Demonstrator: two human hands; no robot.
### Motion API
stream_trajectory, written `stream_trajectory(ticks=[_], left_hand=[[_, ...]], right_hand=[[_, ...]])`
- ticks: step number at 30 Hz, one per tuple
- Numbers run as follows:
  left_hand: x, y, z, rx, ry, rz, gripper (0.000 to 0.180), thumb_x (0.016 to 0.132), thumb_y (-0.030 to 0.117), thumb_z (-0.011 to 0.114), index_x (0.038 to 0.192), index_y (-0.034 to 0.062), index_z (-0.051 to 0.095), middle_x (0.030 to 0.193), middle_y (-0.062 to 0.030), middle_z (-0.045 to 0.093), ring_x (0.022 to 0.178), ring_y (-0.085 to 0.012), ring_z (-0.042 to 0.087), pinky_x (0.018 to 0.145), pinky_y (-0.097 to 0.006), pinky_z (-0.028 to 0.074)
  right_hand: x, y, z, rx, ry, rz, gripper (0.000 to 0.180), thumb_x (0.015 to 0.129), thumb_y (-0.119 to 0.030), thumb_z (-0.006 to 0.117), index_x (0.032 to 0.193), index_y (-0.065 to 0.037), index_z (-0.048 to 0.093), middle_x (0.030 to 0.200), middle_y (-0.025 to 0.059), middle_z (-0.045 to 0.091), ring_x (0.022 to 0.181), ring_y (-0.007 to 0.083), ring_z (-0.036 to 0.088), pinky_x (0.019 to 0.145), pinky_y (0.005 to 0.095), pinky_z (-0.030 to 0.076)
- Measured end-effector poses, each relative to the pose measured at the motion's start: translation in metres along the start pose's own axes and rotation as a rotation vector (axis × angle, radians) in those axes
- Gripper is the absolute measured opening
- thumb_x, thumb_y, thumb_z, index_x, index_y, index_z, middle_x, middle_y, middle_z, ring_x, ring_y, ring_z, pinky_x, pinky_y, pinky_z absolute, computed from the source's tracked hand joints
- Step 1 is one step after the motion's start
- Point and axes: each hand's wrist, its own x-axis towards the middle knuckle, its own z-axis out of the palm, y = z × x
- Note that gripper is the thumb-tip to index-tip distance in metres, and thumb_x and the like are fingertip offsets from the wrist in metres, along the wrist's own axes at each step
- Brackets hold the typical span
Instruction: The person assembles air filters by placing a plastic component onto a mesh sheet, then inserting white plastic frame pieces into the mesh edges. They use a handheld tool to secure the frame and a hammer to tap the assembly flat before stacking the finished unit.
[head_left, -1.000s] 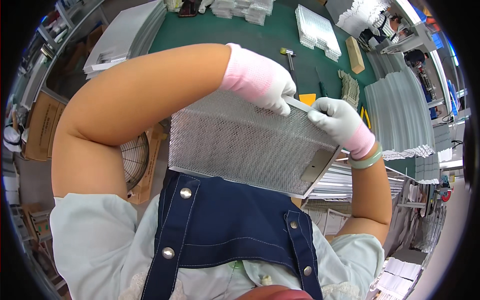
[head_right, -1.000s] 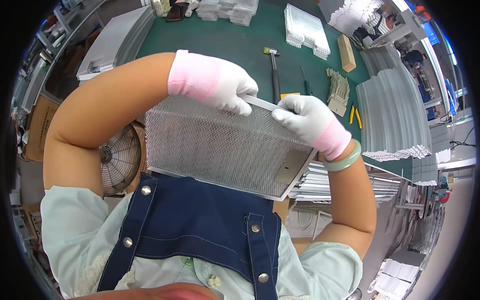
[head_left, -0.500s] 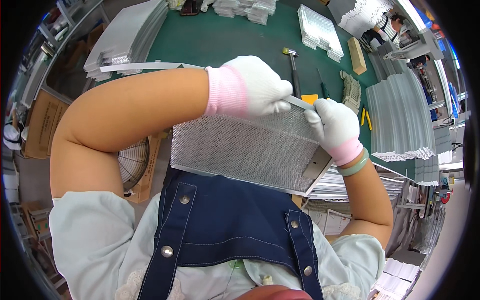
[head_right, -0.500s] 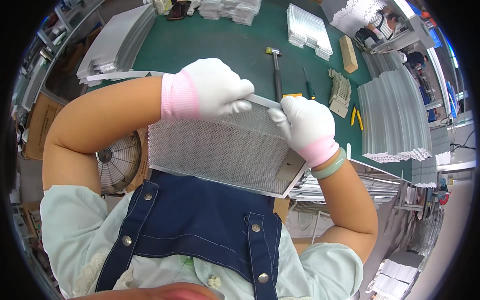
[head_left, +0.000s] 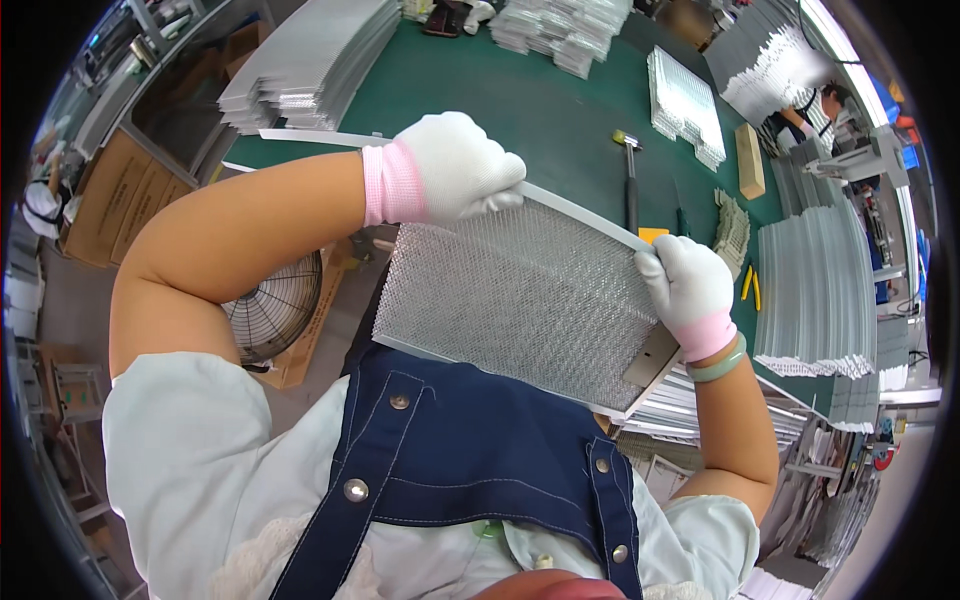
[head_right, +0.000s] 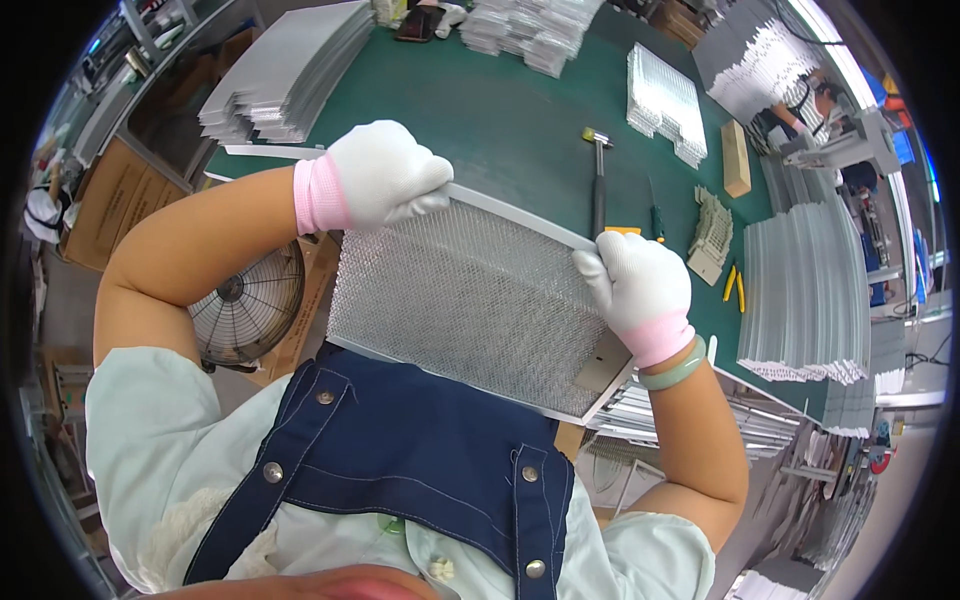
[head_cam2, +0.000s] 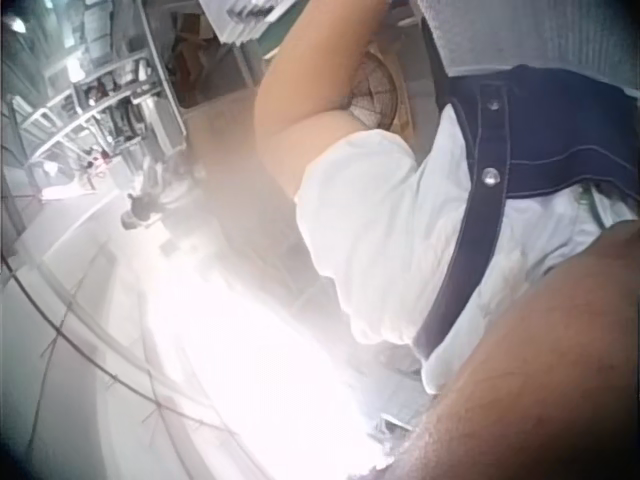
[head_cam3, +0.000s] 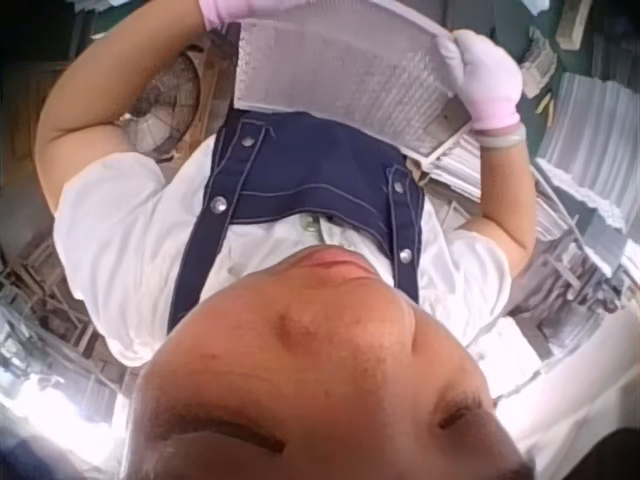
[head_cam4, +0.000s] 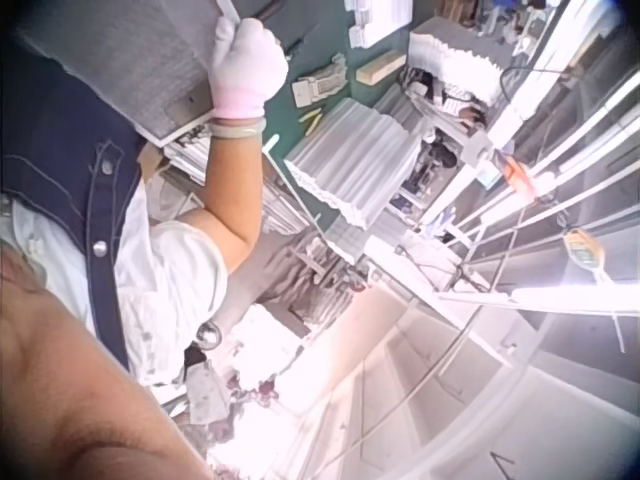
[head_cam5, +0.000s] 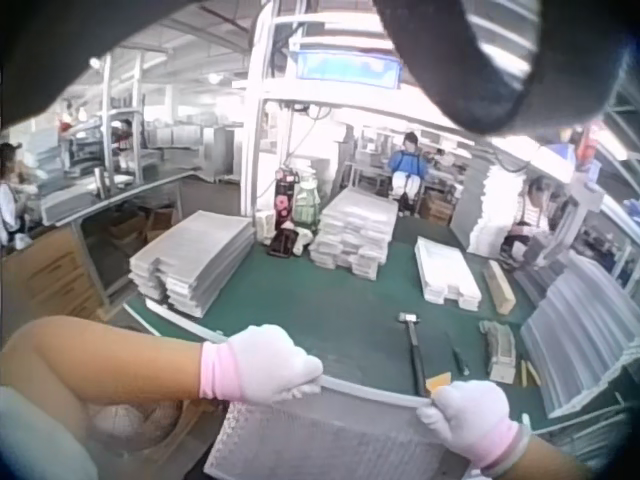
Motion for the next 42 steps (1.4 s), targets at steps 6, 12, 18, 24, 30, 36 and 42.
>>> stream_trajectory(ticks=[6, 12, 18, 24, 30, 36, 42], left_hand=[[-0.012, -0.007, 0.004, -0.233, -0.060, -0.040, 0.024, 0.095, 0.028, 0.054, 0.085, 0.0055, 0.057, 0.071, -0.0140, 0.061, 0.068, -0.0349, 0.061, 0.062, -0.043, 0.048], [0.009, 0.001, -0.011, -0.262, -0.208, -0.103, 0.025, 0.095, 0.029, 0.053, 0.088, 0.0048, 0.057, 0.075, -0.0151, 0.062, 0.072, -0.0340, 0.062, 0.066, -0.041, 0.050], [0.001, 0.008, -0.007, 0.003, -0.167, -0.086, 0.025, 0.093, 0.030, 0.057, 0.089, 0.0059, 0.061, 0.069, -0.0124, 0.062, 0.070, -0.0334, 0.064, 0.065, -0.043, 0.051], [-0.004, -0.005, -0.013, -0.446, -0.347, -0.277, 0.028, 0.094, 0.031, 0.058, 0.100, 0.0041, 0.065, 0.078, -0.0128, 0.065, 0.077, -0.0265, 0.065, 0.071, -0.039, 0.051], [-0.011, -0.013, -0.011, -0.452, -0.455, -0.258, 0.030, 0.097, 0.033, 0.053, 0.100, 0.0043, 0.063, 0.083, -0.0124, 0.064, 0.081, -0.0267, 0.064, 0.074, -0.039, 0.049], [-0.030, -0.013, 0.000, -0.269, -0.234, -0.180, 0.026, 0.095, 0.029, 0.052, 0.091, 0.0051, 0.060, 0.073, -0.0140, 0.061, 0.072, -0.0343, 0.063, 0.066, -0.043, 0.049], [-0.047, -0.031, 0.017, -0.092, -0.030, -0.016, 0.016, 0.089, 0.021, 0.056, 0.081, 0.0077, 0.058, 0.064, -0.0123, 0.059, 0.063, -0.0352, 0.061, 0.060, -0.045, 0.049]], right_hand=[[0.019, -0.003, -0.010, 0.177, -0.273, 0.127, 0.035, 0.094, -0.034, 0.059, 0.078, -0.004, 0.060, 0.069, 0.0171, 0.059, 0.069, 0.0365, 0.060, 0.063, 0.0441, 0.048], [0.060, -0.044, 0.015, 0.257, -0.191, 0.036, 0.028, 0.096, -0.032, 0.055, 0.090, -0.005, 0.060, 0.074, 0.0155, 0.062, 0.073, 0.0354, 0.063, 0.066, 0.0444, 0.050], [0.057, -0.047, 0.036, 0.170, -0.049, -0.057, 0.027, 0.094, -0.031, 0.057, 0.084, -0.006, 0.058, 0.071, 0.0118, 0.061, 0.069, 0.0345, 0.062, 0.062, 0.0441, 0.050], [0.064, -0.040, 0.032, 0.612, -0.346, 0.210, 0.028, 0.092, -0.027, 0.062, 0.096, 0.001, 0.067, 0.080, 0.0167, 0.065, 0.076, 0.0318, 0.064, 0.070, 0.0377, 0.049], [0.076, -0.042, 0.029, 0.721, -0.513, 0.253, 0.027, 0.092, -0.028, 0.063, 0.096, -0.001, 0.067, 0.079, 0.0173, 0.065, 0.077, 0.0311, 0.065, 0.071, 0.0378, 0.049], [0.072, -0.052, 0.037, 0.380, -0.342, 0.060, 0.030, 0.095, -0.032, 0.056, 0.087, -0.004, 0.062, 0.075, 0.0155, 0.064, 0.071, 0.0348, 0.063, 0.065, 0.0426, 0.049], [0.063, -0.053, 0.058, 0.138, -0.047, -0.107, 0.032, 0.096, -0.034, 0.055, 0.078, -0.007, 0.056, 0.068, 0.0141, 0.059, 0.067, 0.0354, 0.061, 0.061, 0.0458, 0.048]])
